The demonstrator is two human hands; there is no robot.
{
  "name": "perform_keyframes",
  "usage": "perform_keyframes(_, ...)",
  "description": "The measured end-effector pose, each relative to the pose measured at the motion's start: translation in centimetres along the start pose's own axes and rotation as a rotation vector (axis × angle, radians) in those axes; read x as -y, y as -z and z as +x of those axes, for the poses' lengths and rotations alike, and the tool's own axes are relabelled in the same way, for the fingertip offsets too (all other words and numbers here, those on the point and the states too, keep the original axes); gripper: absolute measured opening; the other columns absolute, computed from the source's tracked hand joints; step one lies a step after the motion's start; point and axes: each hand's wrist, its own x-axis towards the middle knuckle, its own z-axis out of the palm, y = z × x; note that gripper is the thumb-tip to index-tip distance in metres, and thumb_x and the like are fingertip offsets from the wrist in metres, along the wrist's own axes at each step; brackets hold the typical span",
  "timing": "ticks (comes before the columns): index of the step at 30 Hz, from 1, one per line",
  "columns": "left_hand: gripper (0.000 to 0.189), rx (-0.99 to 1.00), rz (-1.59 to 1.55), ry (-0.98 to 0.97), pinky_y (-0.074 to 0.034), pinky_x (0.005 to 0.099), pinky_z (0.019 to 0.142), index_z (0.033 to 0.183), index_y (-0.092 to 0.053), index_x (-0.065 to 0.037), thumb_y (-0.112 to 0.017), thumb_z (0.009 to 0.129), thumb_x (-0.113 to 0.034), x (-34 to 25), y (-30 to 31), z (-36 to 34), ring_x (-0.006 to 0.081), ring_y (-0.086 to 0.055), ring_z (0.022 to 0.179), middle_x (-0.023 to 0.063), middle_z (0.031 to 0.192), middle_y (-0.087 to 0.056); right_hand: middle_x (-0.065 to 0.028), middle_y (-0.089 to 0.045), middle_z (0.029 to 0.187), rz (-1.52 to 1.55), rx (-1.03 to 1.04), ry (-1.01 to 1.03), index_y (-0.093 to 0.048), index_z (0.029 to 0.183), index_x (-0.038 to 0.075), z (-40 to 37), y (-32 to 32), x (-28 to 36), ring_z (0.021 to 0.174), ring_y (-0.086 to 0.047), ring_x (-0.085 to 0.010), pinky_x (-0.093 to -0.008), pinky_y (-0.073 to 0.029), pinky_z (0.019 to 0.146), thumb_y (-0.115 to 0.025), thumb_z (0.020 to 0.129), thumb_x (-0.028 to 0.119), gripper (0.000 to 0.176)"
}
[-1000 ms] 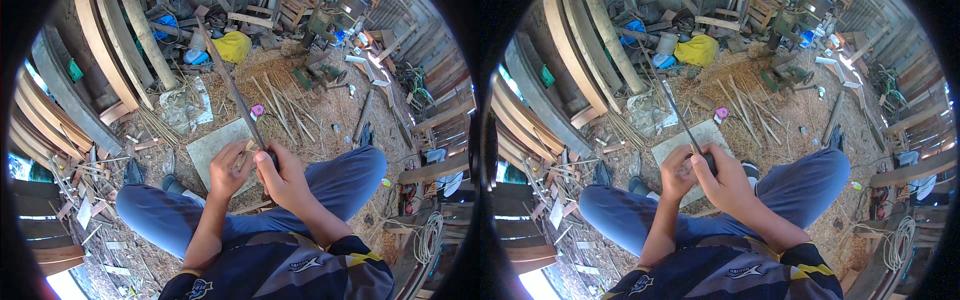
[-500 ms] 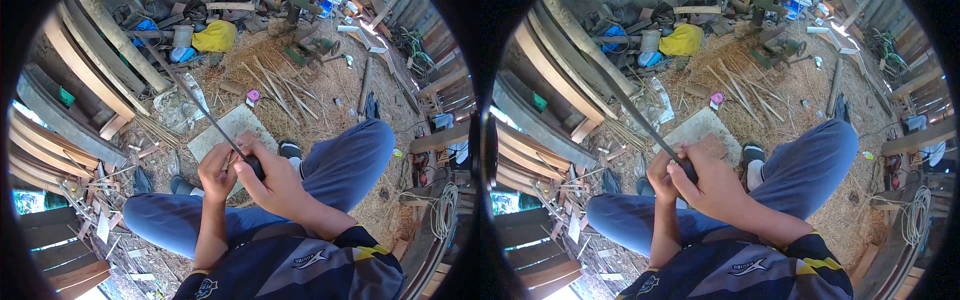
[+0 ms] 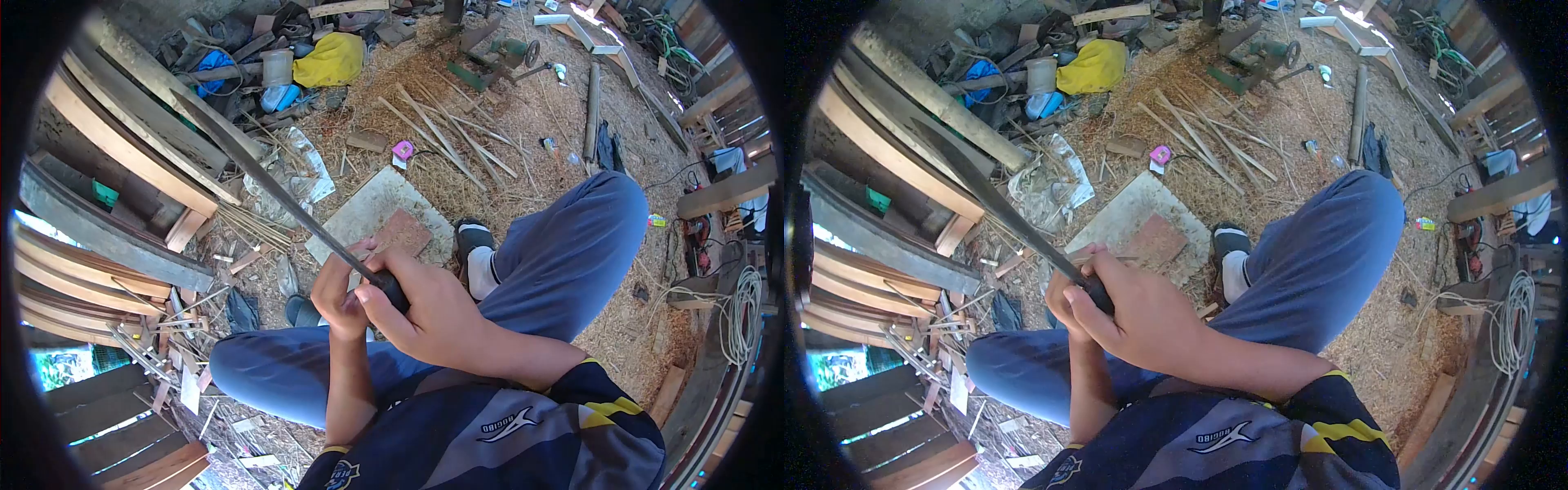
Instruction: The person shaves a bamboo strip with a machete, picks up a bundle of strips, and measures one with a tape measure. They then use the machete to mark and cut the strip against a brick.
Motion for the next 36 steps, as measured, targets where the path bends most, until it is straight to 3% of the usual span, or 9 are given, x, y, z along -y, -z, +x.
perform_keyframes(8,0.020,0.020,0.022,-0.054,-0.059,0.0369,0.081,0.101,-0.072,0.003,-0.074,0.082,-0.004,0.4,-0.3,0.0,0.0323,-0.075,0.092,0.0184,0.102,-0.076,-0.0089,-0.059,0.064,0.121,0.015,-0.026,-0.059,0.106,0.001,0.0,0.6,-0.2,0.055,-0.061,-0.0233,-0.0372,-0.045,0.055,-0.060,0.104,0.025,0.024)
perform_keyframes(18,0.025,0.045,0.051,-0.158,-0.058,0.0355,0.075,0.102,-0.071,0.003,-0.076,0.078,0.004,0.5,-0.6,0.3,0.0316,-0.074,0.084,0.0168,0.100,-0.076,-0.0062,-0.054,0.060,0.108,0.066,-0.110,-0.059,0.103,0.000,-0.5,1.7,0.4,0.052,-0.052,-0.0148,-0.0326,-0.040,0.052,-0.057,0.106,0.024,0.024)
perform_keyframes(23,0.028,0.074,0.050,-0.101,-0.058,0.0357,0.074,0.103,-0.071,0.002,-0.078,0.076,0.005,-0.2,-0.5,0.4,0.0323,-0.074,0.085,0.0158,0.100,-0.076,-0.0044,-0.054,0.061,0.161,0.087,-0.192,-0.059,0.103,0.000,-0.5,2.0,0.7,0.053,-0.050,-0.0113,-0.0313,-0.039,0.052,-0.056,0.106,0.023,0.023)
perform_keyframes(30,0.032,0.064,0.042,-0.110,-0.059,0.0366,0.074,0.105,-0.072,0.001,-0.081,0.075,0.004,0.1,-0.6,0.2,0.0328,-0.074,0.086,0.0162,0.101,-0.076,-0.0060,-0.057,0.061,0.086,0.003,-0.137,-0.060,0.103,-0.001,-0.8,1.2,0.5,0.052,-0.055,-0.0130,-0.0327,-0.040,0.051,-0.057,0.105,0.023,0.024)
perform_keyframes(33,0.022,0.025,0.030,-0.036,-0.058,0.0372,0.080,0.100,-0.074,0.004,-0.077,0.083,-0.009,0.2,-0.8,-0.3,0.0308,-0.075,0.091,0.0187,0.099,-0.076,-0.0081,-0.057,0.060,0.035,-0.016,-0.129,-0.060,0.102,-0.001,-0.9,1.0,0.8,0.051,-0.057,-0.0154,-0.0341,-0.041,0.050,-0.057,0.104,0.023,0.024)
perform_keyframes(35,0.028,0.039,0.041,-0.073,-0.059,0.0374,0.078,0.104,-0.073,0.001,-0.080,0.078,-0.002,0.5,-0.7,-0.5,0.0329,-0.074,0.089,0.0174,0.102,-0.076,-0.0096,-0.057,0.059,-0.010,-0.018,-0.137,-0.061,0.101,-0.001,-1.1,1.1,1.1,0.050,-0.057,-0.0171,-0.0351,-0.041,0.050,-0.057,0.104,0.023,0.024)
perform_keyframes(36,0.033,0.048,0.046,-0.094,-0.059,0.0375,0.077,0.107,-0.072,0.000,-0.082,0.076,0.002,0.5,-0.6,-0.6,0.0339,-0.074,0.088,0.0167,0.103,-0.075,-0.0147,-0.060,0.063,-0.014,-0.006,-0.161,-0.061,0.102,-0.002,-1.3,1.2,1.3,0.057,-0.060,-0.0269,-0.0403,-0.045,0.054,-0.058,0.103,0.023,0.025)
